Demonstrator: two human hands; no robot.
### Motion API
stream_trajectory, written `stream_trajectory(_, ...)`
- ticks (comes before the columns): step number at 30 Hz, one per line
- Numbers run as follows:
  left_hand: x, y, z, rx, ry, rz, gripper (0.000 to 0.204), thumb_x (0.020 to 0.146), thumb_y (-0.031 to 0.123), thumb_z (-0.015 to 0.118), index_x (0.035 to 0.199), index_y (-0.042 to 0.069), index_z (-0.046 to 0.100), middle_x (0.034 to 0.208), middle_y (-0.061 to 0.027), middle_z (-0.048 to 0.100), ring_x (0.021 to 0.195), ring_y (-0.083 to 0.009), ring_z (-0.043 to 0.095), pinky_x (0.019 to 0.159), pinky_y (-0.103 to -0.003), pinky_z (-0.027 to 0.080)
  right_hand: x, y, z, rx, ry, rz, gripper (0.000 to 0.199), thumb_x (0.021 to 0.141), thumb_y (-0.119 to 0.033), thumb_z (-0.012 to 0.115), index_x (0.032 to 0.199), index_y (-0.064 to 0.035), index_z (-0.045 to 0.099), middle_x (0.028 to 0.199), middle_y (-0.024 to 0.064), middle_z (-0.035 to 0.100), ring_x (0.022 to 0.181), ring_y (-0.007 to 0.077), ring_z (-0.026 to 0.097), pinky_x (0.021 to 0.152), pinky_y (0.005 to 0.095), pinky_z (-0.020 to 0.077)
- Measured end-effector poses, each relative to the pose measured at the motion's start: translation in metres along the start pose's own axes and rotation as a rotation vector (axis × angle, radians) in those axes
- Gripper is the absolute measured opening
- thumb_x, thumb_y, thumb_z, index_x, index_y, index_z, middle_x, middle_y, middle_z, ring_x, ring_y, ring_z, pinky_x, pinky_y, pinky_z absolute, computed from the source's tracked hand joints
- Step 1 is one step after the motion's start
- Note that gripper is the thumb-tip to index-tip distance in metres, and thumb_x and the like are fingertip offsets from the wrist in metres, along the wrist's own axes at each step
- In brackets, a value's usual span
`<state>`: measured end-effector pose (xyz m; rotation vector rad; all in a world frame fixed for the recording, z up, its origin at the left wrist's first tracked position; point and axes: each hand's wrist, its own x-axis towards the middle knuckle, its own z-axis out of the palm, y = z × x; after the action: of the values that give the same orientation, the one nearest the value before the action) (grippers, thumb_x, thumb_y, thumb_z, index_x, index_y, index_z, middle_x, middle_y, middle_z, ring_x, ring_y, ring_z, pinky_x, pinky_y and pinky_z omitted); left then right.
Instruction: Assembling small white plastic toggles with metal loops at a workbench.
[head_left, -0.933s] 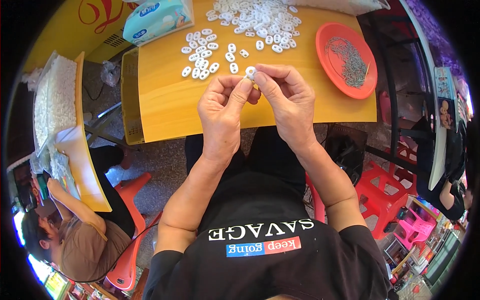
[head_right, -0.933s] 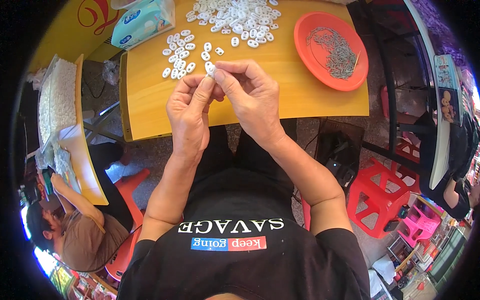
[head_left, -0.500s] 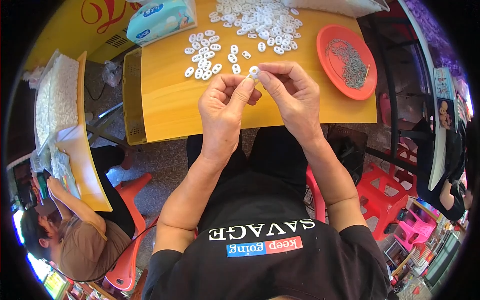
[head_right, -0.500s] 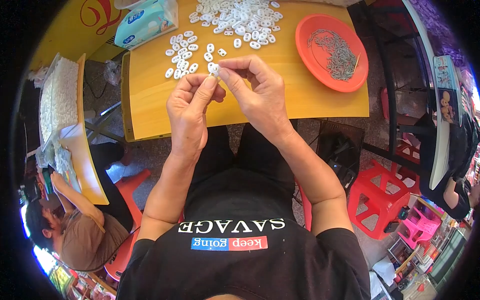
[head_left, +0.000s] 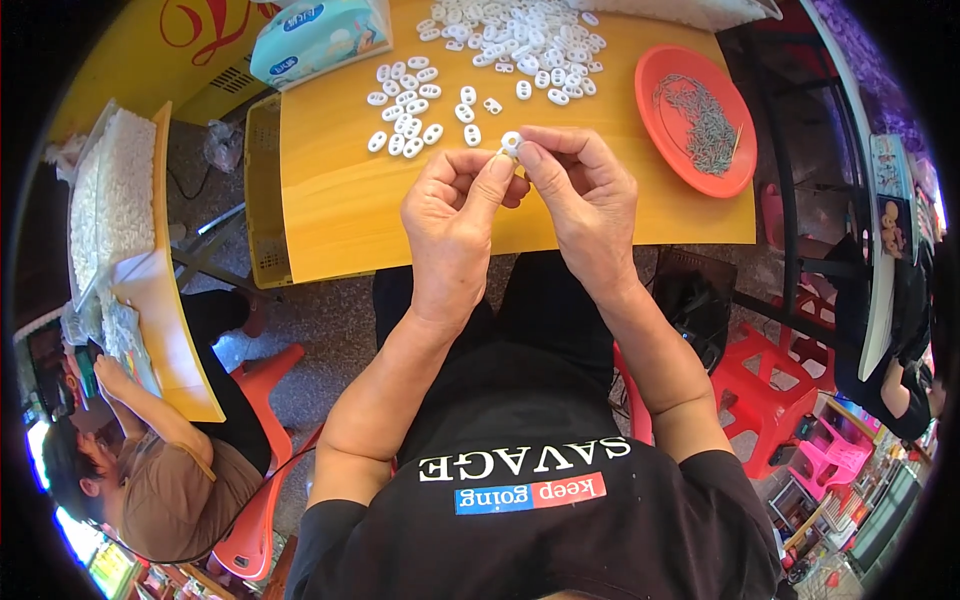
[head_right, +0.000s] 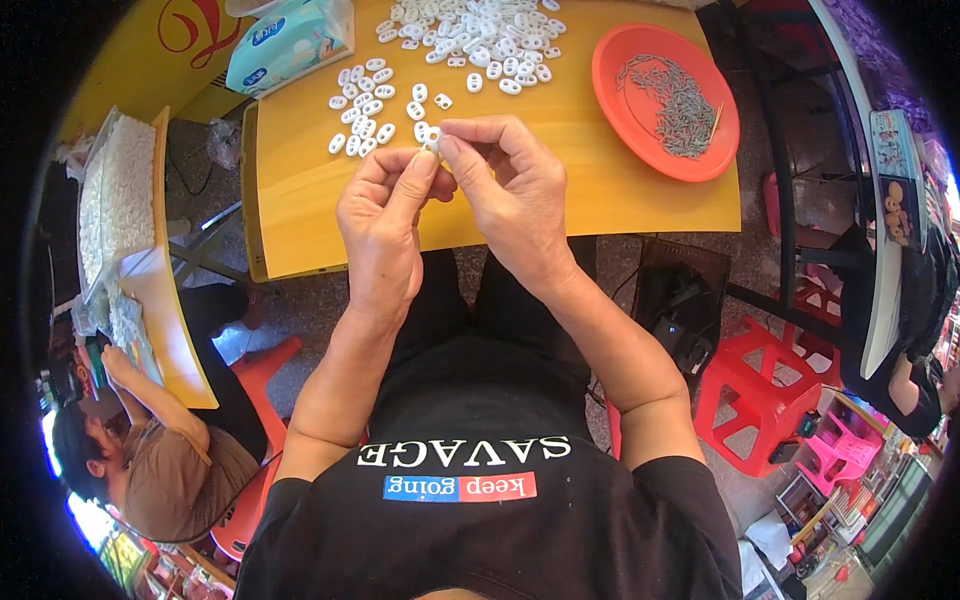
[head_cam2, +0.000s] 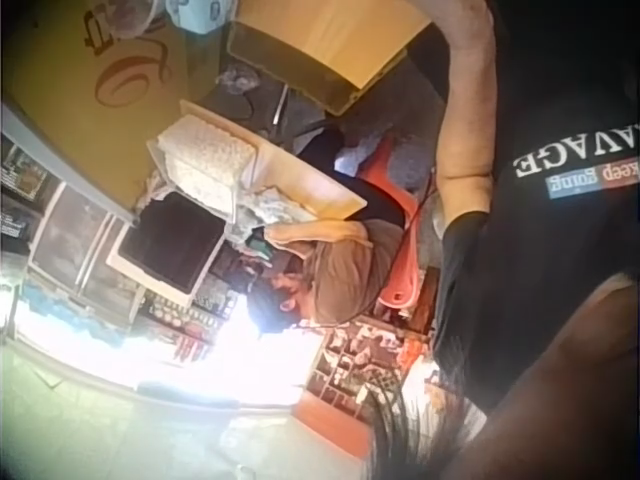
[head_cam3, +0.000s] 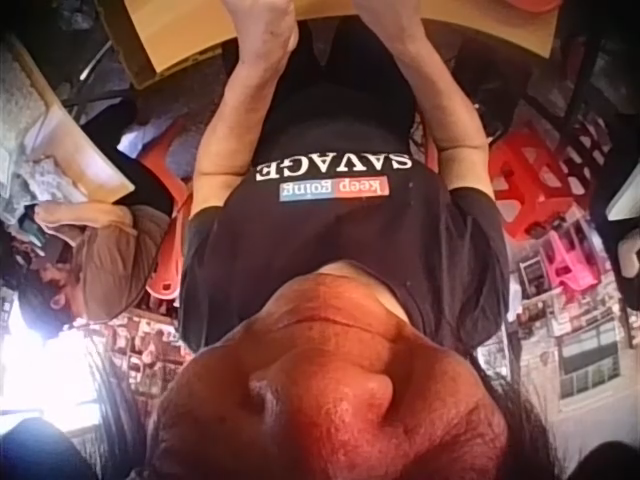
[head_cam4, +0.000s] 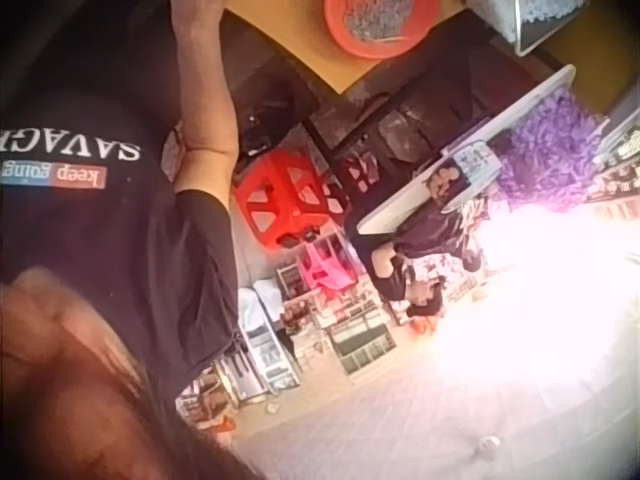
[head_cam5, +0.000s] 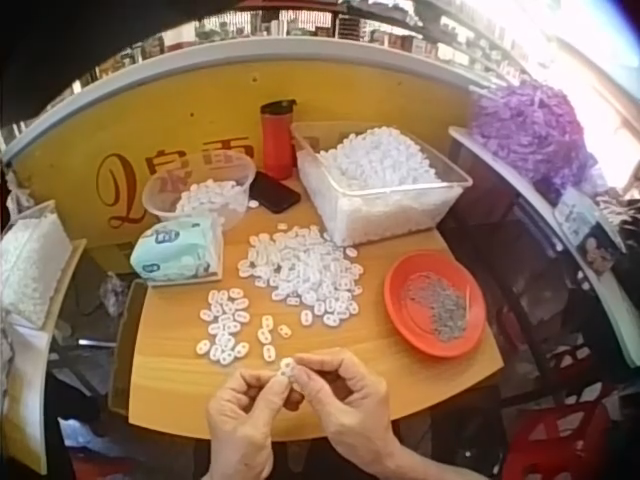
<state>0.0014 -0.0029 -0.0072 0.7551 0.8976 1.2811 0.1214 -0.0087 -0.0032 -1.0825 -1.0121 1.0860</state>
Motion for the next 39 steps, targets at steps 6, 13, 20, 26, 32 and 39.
stream_trajectory(6, 0.0, -0.005, 0.001, -0.058, 0.016, 0.008, 0.009, 0.094, 0.006, 0.063, 0.096, -0.002, 0.059, 0.085, -0.0075, 0.066, 0.076, -0.0114, 0.063, 0.073, -0.024, 0.051, -0.001, 0.011, 0.005, 0.081, 0.041, -0.013, 0.012, 0.092, 0.0, 0.064, 0.103, 0.0038, 0.064, 0.095, 0.0069, 0.066, 0.083, 0.0098, 0.063, 0.071, 0.023, 0.0535)
stream_trajectory(13, 0.002, -0.005, -0.009, 0.004, 0.024, 0.0, 0.01, 0.094, 0.007, 0.064, 0.096, -0.002, 0.059, 0.084, -0.0069, 0.065, 0.076, -0.0108, 0.062, 0.072, -0.023, 0.05, 0.003, 0.015, 0.001, -0.04, 0.009, -0.031, 0.013, 0.091, -0.003, 0.066, 0.102, 0.0044, 0.066, 0.094, 0.0071, 0.068, 0.084, 0.0094, 0.064, 0.076, 0.0237, 0.0525)
stream_trajectory(20, 0.002, 0.004, -0.008, 0.053, -0.003, -0.032, 0.011, 0.093, 0.007, 0.064, 0.098, -0.003, 0.061, 0.082, -0.0083, 0.066, 0.074, -0.0126, 0.063, 0.074, -0.026, 0.049, 0.009, 0.002, -0.009, 0.066, -0.047, 0.126, 0.018, 0.091, -0.008, 0.068, 0.104, 0.0046, 0.067, 0.093, 0.0068, 0.07, 0.087, 0.0088, 0.064, 0.077, 0.0235, 0.0519)
stream_trajectory(26, 0.0, 0.001, -0.003, 0.018, 0.002, -0.027, 0.011, 0.094, 0.007, 0.063, 0.098, -0.002, 0.061, 0.084, -0.0086, 0.067, 0.075, -0.0127, 0.063, 0.075, -0.026, 0.05, 0.001, 0.005, 0.0, 0.033, 0.021, -0.007, 0.015, 0.092, -0.004, 0.066, 0.104, 0.0035, 0.066, 0.092, 0.0063, 0.07, 0.084, 0.0081, 0.064, 0.075, 0.0215, 0.0519)
stream_trajectory(32, -0.003, -0.001, 0.0, -0.049, 0.019, -0.019, 0.01, 0.094, 0.006, 0.064, 0.097, -0.002, 0.059, 0.087, -0.0086, 0.066, 0.077, -0.0122, 0.063, 0.073, -0.025, 0.051, -0.003, 0.005, 0.003, 0.117, 0.014, 0.047, 0.012, 0.092, -0.002, 0.065, 0.103, 0.0035, 0.065, 0.091, 0.0054, 0.068, 0.083, 0.0084, 0.064, 0.075, 0.0212, 0.052)
stream_trajectory(39, -0.003, -0.005, 0.002, -0.115, 0.084, -0.012, 0.01, 0.095, 0.006, 0.062, 0.098, -0.003, 0.058, 0.086, -0.0084, 0.065, 0.077, -0.0125, 0.063, 0.074, -0.025, 0.051, -0.007, 0.023, 0.017, 0.021, 0.113, -0.118, 0.012, 0.089, 0.003, 0.065, 0.101, 0.005, 0.065, 0.101, 0.0088, 0.066, 0.093, 0.0115, 0.062, 0.082, 0.0246, 0.0514)
